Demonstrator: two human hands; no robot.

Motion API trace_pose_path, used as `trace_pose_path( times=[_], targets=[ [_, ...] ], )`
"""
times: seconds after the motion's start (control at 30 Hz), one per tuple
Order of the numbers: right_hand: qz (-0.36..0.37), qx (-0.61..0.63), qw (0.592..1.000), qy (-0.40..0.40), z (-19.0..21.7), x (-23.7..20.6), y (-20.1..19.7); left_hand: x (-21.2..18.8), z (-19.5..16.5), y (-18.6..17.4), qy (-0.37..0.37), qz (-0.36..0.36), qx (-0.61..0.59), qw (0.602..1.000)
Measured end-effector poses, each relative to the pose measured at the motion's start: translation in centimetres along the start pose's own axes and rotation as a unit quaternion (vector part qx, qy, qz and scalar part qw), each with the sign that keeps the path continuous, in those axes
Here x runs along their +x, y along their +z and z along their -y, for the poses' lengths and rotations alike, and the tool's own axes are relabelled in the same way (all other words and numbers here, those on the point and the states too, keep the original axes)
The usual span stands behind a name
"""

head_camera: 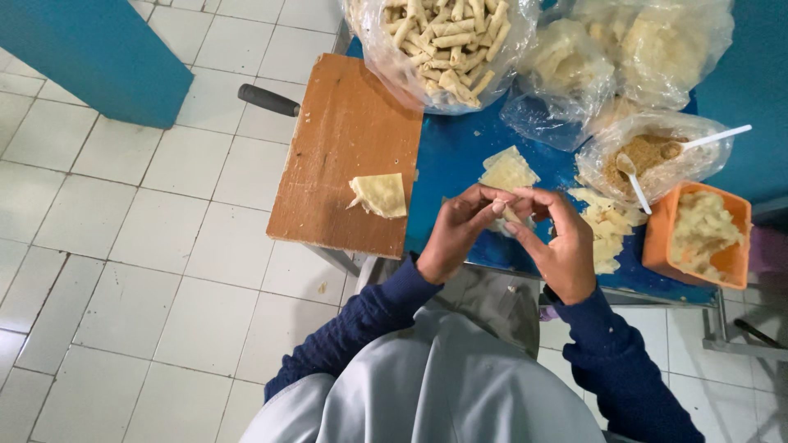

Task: The person picks up flat pieces of dough from the table, folds and rolls them by hand into cylindrical snack rolls, and places the finished rolls on the table. They occasionally scoop a brown powdery filling from a plastic bag with a spoon and add it to a dough piece before rolling.

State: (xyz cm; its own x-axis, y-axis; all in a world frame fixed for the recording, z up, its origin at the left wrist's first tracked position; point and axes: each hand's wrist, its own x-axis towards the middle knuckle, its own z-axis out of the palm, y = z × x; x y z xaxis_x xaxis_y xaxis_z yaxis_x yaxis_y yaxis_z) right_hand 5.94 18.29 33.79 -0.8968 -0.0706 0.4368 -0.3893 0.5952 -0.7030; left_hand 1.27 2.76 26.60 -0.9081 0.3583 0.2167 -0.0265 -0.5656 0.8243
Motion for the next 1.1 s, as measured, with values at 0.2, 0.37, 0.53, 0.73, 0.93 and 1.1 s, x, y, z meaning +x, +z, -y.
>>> trace_pose_path(
  times=[0.2,0.37,0.53,0.73,0.93,1.1],
  targets=[
    [0.005,-0.036,0.999,-0.031,1.3,-0.3,-2.1,-1.3,0.2,0.6,-0.041,0.049,-0.046,0.997],
    [0.001,-0.089,0.993,-0.078,1.6,-0.9,-2.6,-1.7,0.9,0.8,-0.044,0.075,-0.032,0.996],
    [-0.033,-0.184,0.968,-0.17,1.1,-1.6,-1.9,-2.3,0.8,0.4,-0.072,0.086,0.016,0.994],
    [-0.042,-0.155,0.985,-0.064,-0.6,-1.8,-3.1,-3.1,0.0,0.7,-0.073,0.096,0.023,0.992],
    [0.116,0.191,0.966,0.133,-1.5,-2.7,-4.4,-2.7,-0.3,0.2,-0.039,0.023,-0.025,0.999],
    [0.2,0.25,0.925,0.202,-3.2,-2.1,-2.1,-3.2,-0.5,0.0,-0.004,0.018,0.013,1.0]
  ],
)
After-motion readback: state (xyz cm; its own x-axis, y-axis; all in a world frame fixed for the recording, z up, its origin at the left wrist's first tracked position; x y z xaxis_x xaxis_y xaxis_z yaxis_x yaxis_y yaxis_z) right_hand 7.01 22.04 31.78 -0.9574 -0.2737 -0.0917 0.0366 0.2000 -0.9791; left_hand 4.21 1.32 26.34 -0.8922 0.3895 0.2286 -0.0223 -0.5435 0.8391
